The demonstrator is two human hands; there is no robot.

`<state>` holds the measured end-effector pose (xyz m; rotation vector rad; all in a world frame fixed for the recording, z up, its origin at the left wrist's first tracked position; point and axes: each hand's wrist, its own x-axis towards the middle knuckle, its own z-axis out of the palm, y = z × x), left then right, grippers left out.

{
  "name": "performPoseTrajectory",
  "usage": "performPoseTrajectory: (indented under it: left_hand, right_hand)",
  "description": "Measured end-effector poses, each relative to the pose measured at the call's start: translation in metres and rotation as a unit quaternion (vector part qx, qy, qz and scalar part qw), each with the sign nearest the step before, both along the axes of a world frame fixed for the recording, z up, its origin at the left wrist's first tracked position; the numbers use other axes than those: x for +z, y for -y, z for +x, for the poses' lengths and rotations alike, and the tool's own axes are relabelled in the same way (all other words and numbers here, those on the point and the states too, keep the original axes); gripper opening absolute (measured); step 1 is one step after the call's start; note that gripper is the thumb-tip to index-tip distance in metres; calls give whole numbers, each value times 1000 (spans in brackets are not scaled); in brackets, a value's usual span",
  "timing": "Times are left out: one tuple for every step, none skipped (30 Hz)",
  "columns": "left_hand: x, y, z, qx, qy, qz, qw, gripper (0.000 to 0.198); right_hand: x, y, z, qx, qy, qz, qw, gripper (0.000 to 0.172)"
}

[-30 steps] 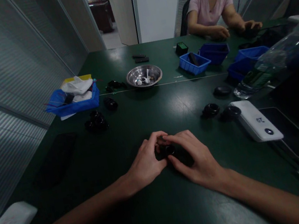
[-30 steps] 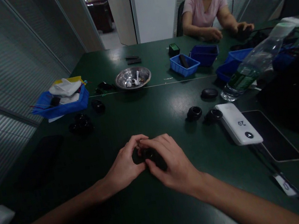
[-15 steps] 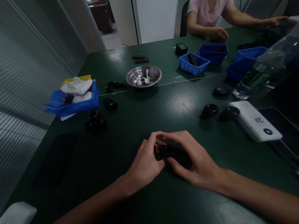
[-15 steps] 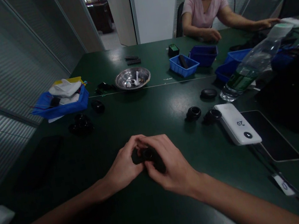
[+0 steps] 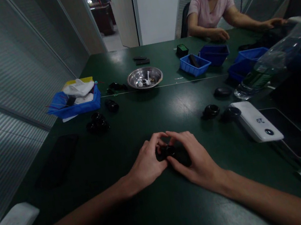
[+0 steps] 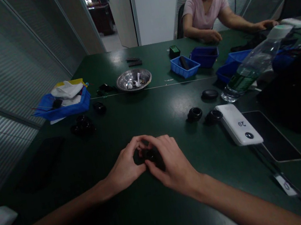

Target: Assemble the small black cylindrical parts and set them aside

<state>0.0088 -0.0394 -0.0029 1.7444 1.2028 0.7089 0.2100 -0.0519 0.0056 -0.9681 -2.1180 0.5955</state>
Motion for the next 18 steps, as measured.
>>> performPoseTrajectory:
  left_hand:
    - [0, 0, 0, 1, -2, -4, 1000, 57]
    - [1, 0, 0, 1, -4, -8, 1000, 56]
    - [2, 0, 0, 1, -3, -10, 1000, 56]
    - [2, 0, 0, 2, -2, -10, 1000, 56]
    - [2, 0, 0, 2, -1, -6, 1000, 56]
    - [2, -1, 0, 2, 0, -2, 1000, 56]
    - [2, -1, 0, 1, 1, 1, 1000, 56]
    - [2, -1, 0, 2, 0, 3, 1000, 55]
    - [2, -1, 0, 3, -1, 3, 1000, 54]
    - [2, -1, 0, 4, -3, 0, 1000, 54]
    - [1, -1, 0, 4, -4, -3, 1000, 54]
    - [1, -1, 0, 4, -5, -4, 1000, 55]
    - [1, -1, 0, 2, -5, -5, 1000, 55]
    - [2, -1, 0, 1, -5, -3, 1000, 55]
    - [2, -1, 0, 0, -3, -2, 1000, 54]
    - [2, -1, 0, -1, -1, -2, 1000, 53]
    - [2, -1, 0, 0, 0, -2, 1000, 51]
    - [2, -1, 0, 1, 1, -2, 1000, 50]
  right_hand:
    - [0, 0, 0, 13, -4, -2, 1000, 63]
    - [0, 0, 0, 25, -10, -3, 1000, 63]
    - [0, 1, 0, 31, -16, -1, 999, 64]
    - [1, 0, 0, 29, -18, 0, 999, 64]
    - [0, 0, 0, 20, -17, 2, 1000, 65]
    - [0, 0, 0, 8, -14, 2, 1000, 65]
    - [0, 0, 0, -2, -9, -1, 1000, 64]
    - [0, -1, 0, -7, -5, -5, 1000, 63]
    - [0, -1, 0, -2, -4, -9, 1000, 62]
    - [0, -1, 1, 10, -7, -13, 1000, 61]
    - [0, -1, 1, 24, -12, -15, 1000, 62]
    - [1, -1, 1, 36, -18, -14, 999, 63]
    - [1, 0, 1, 42, -23, -10, 999, 64]
    - [1, 0, 1, 41, -24, -7, 999, 64]
    - [1, 0, 1, 33, -22, -5, 999, 63]
    - [0, 0, 1, 22, -17, -7, 1000, 62]
    - [0, -1, 1, 13, -13, -12, 1000, 60]
    - [0, -1, 1, 11, -10, -18, 1000, 58]
